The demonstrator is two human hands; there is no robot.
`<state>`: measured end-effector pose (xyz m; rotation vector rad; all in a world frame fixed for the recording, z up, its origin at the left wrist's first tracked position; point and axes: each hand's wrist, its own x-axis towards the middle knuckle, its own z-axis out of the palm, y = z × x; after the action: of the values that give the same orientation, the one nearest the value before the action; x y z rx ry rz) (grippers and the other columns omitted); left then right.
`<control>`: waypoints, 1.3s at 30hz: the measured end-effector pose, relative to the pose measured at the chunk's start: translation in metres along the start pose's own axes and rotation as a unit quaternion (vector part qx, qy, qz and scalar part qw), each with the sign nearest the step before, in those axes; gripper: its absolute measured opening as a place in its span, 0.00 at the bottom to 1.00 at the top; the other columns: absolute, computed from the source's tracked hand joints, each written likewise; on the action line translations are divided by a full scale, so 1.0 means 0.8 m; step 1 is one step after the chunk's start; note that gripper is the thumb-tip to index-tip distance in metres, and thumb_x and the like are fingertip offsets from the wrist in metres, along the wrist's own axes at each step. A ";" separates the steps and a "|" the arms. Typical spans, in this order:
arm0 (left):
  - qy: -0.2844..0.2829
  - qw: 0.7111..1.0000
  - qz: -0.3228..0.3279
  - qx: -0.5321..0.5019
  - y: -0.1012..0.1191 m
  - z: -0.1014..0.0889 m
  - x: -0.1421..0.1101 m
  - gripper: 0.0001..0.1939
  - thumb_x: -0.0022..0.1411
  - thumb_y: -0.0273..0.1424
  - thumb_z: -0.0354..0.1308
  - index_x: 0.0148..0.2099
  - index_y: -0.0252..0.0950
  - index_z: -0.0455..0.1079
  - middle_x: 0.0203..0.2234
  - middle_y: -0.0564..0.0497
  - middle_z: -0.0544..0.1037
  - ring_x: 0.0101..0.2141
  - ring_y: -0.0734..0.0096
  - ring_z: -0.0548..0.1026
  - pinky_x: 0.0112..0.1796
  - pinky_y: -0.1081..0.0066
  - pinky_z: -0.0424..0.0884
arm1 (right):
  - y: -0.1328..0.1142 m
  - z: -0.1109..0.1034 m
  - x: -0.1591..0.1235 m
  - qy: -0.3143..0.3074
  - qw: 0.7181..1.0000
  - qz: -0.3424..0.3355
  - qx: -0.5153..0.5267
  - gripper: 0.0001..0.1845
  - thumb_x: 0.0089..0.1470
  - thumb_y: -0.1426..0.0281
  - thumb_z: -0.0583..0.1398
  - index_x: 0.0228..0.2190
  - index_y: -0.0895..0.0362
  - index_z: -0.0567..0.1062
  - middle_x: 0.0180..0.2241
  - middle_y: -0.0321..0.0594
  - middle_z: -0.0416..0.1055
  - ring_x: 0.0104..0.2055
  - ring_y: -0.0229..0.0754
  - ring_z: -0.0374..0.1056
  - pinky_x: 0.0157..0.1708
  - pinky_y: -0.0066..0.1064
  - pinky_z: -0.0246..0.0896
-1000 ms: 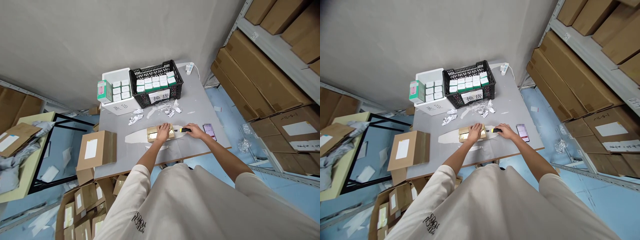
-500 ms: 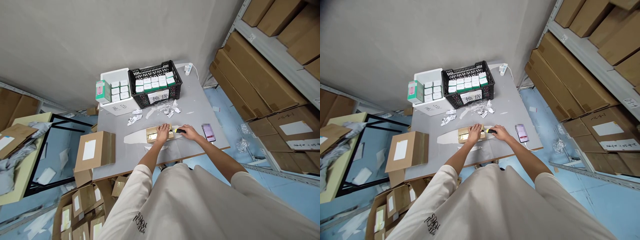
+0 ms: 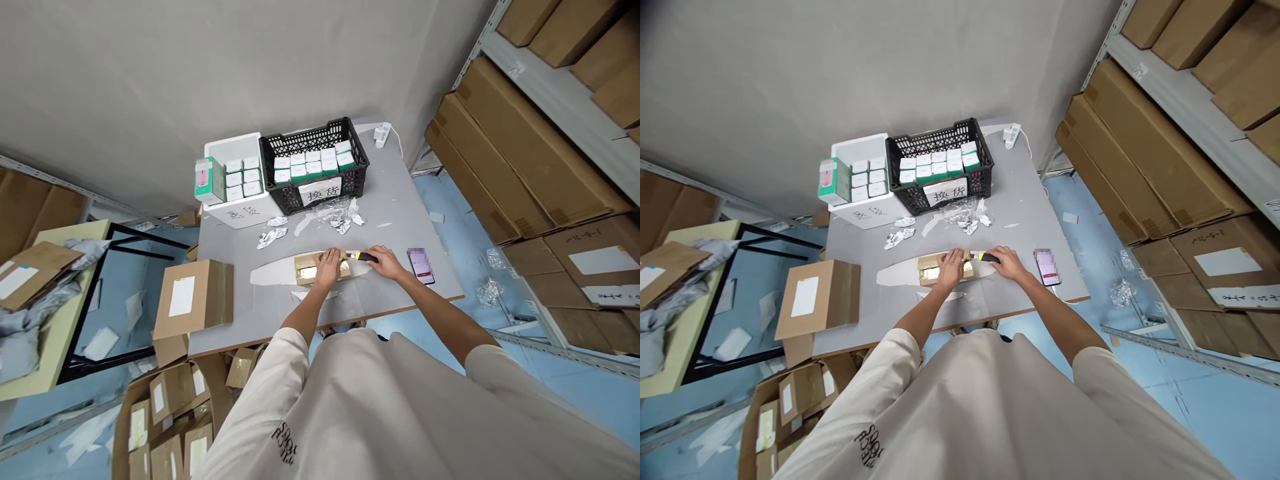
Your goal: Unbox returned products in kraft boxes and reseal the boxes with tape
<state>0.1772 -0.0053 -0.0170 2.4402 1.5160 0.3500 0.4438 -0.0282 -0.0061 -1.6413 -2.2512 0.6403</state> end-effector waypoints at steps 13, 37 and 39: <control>0.003 1.000 0.011 -0.003 -0.001 -0.010 -0.013 0.26 0.73 0.39 0.46 0.68 0.35 0.62 0.69 0.39 0.63 0.70 0.55 0.57 0.67 0.52 0.52 | 0.049 0.015 -0.035 0.048 0.988 0.149 -0.014 0.24 0.60 0.65 0.61 0.57 0.52 0.75 0.52 0.48 0.74 0.53 0.54 0.68 0.51 0.42 0.61; 0.001 0.994 -0.096 0.056 -0.037 -0.047 -0.111 0.24 0.75 0.36 0.42 0.68 0.41 0.63 0.70 0.39 0.60 0.71 0.56 0.54 0.66 0.50 0.53 | 0.140 0.078 -0.095 0.066 0.934 0.341 -0.079 0.23 0.57 0.66 0.58 0.53 0.60 0.75 0.55 0.58 0.67 0.60 0.61 0.59 0.61 0.53 0.48; 0.008 0.992 -0.114 0.052 -0.044 -0.051 -0.117 0.24 0.75 0.36 0.42 0.68 0.41 0.63 0.70 0.39 0.60 0.71 0.55 0.55 0.65 0.49 0.54 | 0.130 0.077 -0.093 0.073 0.941 0.322 -0.071 0.23 0.58 0.67 0.57 0.53 0.58 0.75 0.57 0.57 0.67 0.61 0.61 0.59 0.62 0.54 0.47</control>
<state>0.0936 -0.0712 0.0026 2.3112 1.8404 0.2513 0.5240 -0.0839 -0.1093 -2.4337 -1.6646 0.4696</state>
